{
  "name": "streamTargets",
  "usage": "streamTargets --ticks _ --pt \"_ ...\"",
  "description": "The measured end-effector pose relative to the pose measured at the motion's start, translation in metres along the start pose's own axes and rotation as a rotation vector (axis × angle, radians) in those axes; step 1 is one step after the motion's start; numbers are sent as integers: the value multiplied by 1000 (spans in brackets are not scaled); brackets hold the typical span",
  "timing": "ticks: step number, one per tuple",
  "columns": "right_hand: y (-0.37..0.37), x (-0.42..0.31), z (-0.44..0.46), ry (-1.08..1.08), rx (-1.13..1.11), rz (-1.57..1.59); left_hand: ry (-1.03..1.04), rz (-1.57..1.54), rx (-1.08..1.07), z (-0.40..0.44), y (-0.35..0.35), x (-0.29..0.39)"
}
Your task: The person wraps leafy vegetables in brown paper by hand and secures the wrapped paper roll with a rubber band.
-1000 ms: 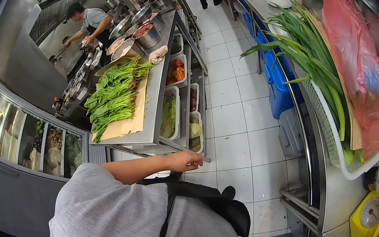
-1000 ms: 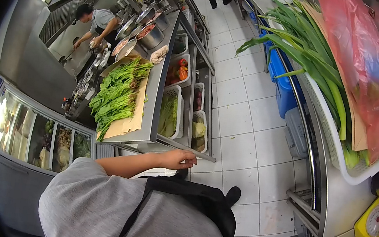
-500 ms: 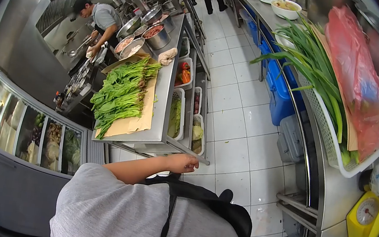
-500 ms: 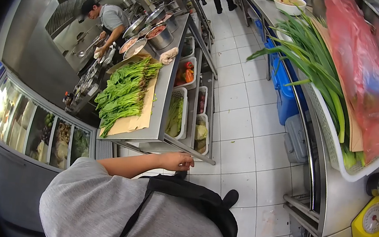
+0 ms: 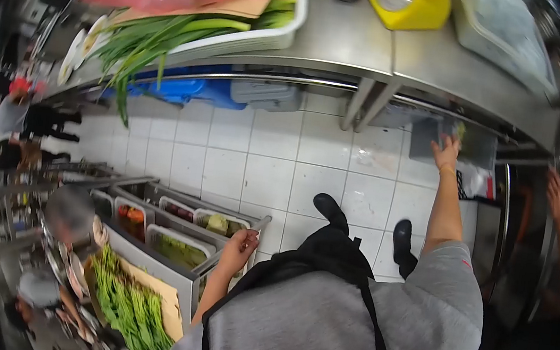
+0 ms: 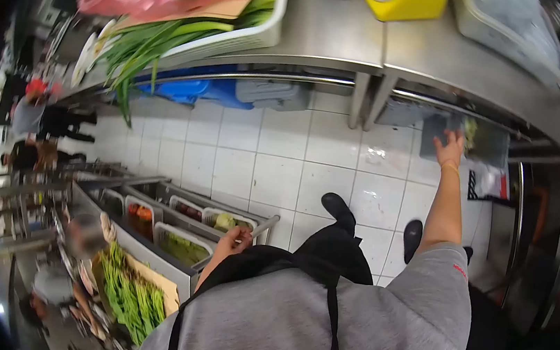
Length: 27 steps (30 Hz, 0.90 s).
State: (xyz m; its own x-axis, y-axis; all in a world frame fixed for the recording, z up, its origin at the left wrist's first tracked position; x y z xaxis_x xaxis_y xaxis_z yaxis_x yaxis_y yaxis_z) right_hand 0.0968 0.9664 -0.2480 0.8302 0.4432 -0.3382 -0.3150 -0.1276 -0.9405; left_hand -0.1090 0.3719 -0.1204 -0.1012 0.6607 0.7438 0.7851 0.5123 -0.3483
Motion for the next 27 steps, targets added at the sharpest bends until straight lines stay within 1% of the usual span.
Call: streamTargets --ticks 2,4,5,6,7,8,9,10,11,12,13,14,15,16,18,20,21,23,25,26,27 --pt "9 58 -62 141 -94 29 32 41 -52 7 0 -17" --pt "-1 92 -139 463 -328 83 51 80 -108 -2 -4 -33" --pt "26 144 -180 510 -440 36 36 180 -119 -11 -6 -37" --pt "28 153 -218 526 -421 29 32 269 -109 -16 -4 -40" --pt "29 154 -267 379 -683 -151 47 261 -114 -19 -5 -47" --pt "30 152 -319 217 -949 -333 23 323 -186 -28 -8 -59" --pt "36 147 -353 41 -1206 -516 -2 386 -254 -38 -11 -69" --pt "57 141 -372 -72 -1568 -507 6 376 -178 -55 -10 -69" --pt "52 122 -397 432 -1508 -202 7 383 -177 -65 -12 -85" --pt "41 83 -418 919 -1375 116 50 252 -199 -72 -14 -102" --pt "50 68 -423 877 -1479 149 90 120 -226 -79 -15 -119" --pt "61 54 -414 829 -1576 183 94 95 -236 -83 -16 -128" --pt "55 29 -397 548 -1548 113 89 81 -244 -84 -17 -129" --pt "61 19 -375 309 -1433 23 77 80 -248 -84 -17 -131" --pt "70 5 -330 95 -1308 -56 43 117 -247 -83 -18 -124" --pt "76 -13 -280 51 -760 136 11 153 -243 -82 -18 -116" --pt "76 -21 -261 162 -661 296 2 163 -241 -81 -17 -112" --pt "61 -44 -225 162 -633 457 -25 166 -239 -78 -16 -111" --pt "36 -76 -199 164 -607 497 -48 172 -249 -71 -12 -118" --pt "28 -87 -187 166 -584 536 -44 167 -278 -65 -10 -133" --pt "28 -93 -178 147 -596 534 -50 156 -259 -62 -9 -145"
Point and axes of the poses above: each hand's wrist, its own z-axis towards the middle knuckle, its own y-axis out of the palm, x = y × z, the point moved 1 cm from there along z, towards the middle knuckle, and after that the axes turned 2 degrees about -x, right-handed, at the moved point
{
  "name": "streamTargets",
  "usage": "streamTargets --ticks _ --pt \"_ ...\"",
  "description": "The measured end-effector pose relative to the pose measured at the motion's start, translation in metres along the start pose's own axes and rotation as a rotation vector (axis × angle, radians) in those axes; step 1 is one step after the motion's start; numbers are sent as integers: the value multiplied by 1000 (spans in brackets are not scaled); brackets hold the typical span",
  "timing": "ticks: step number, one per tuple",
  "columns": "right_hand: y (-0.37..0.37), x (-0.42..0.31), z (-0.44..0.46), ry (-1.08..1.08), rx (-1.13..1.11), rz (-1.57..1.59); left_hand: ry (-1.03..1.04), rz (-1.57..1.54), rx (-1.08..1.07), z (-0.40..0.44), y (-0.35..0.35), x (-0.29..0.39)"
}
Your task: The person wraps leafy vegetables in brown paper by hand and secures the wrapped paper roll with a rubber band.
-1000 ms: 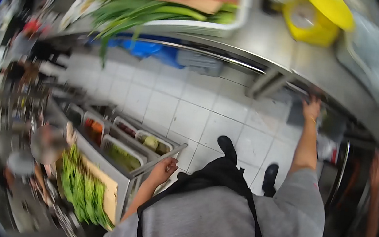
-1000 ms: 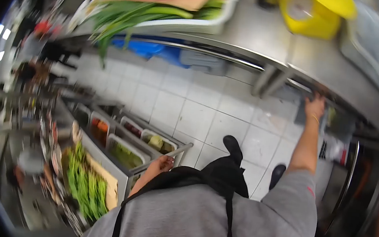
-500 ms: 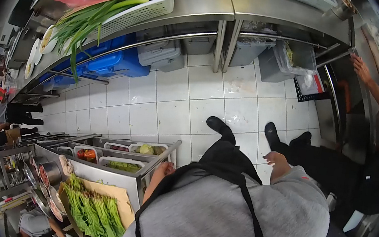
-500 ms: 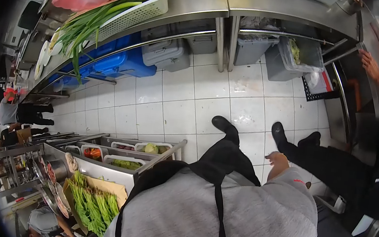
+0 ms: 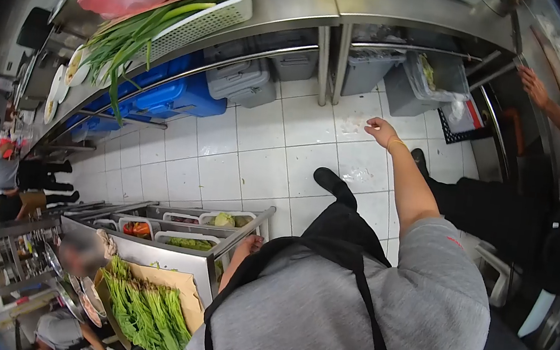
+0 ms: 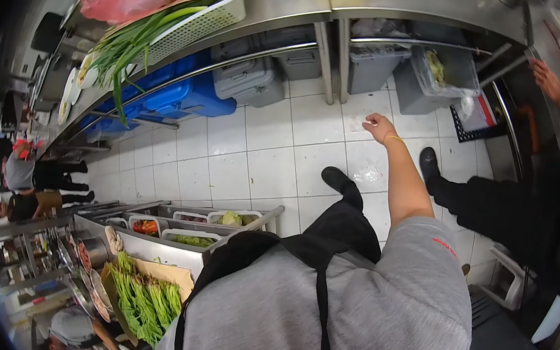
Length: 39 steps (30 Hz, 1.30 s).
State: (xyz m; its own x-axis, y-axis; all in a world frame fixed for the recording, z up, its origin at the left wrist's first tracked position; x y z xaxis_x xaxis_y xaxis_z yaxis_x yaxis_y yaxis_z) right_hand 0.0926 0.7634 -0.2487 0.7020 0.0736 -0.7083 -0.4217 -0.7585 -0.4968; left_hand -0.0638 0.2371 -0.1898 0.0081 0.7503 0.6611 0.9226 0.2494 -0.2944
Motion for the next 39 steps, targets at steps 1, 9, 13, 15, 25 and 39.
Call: streamTargets --ticks 1,9,13,15,25,39 --pt "-2 -8 7 -91 54 -16 -20 -20 5 3 2 -12" --pt "-70 -72 131 -504 693 -296 -278 97 215 -13 45 -66" --pt "-134 -75 292 -237 605 -918 -457 17 92 -42 90 -93" --pt "-154 -42 335 22 489 -789 -500 -55 73 -53 106 -103" --pt "-151 61 386 426 462 -559 -672 -112 32 -36 84 -65" --pt "-209 79 352 304 936 266 -723 -96 38 -4 74 -54"
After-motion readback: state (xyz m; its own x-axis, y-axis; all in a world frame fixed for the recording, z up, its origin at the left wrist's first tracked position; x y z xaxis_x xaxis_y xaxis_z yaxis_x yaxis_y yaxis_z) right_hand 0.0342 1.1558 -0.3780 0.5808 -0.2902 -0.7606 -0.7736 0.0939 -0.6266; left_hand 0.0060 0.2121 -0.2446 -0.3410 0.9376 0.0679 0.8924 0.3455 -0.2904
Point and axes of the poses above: each hand's wrist, its own z-axis towards the middle knuckle, its own y-axis out of the palm, x = y × z, the point moved 1 cm from there along z, towards the middle knuckle, and after that the axes turned 2 degrees about -x, right-handed, at the moved point
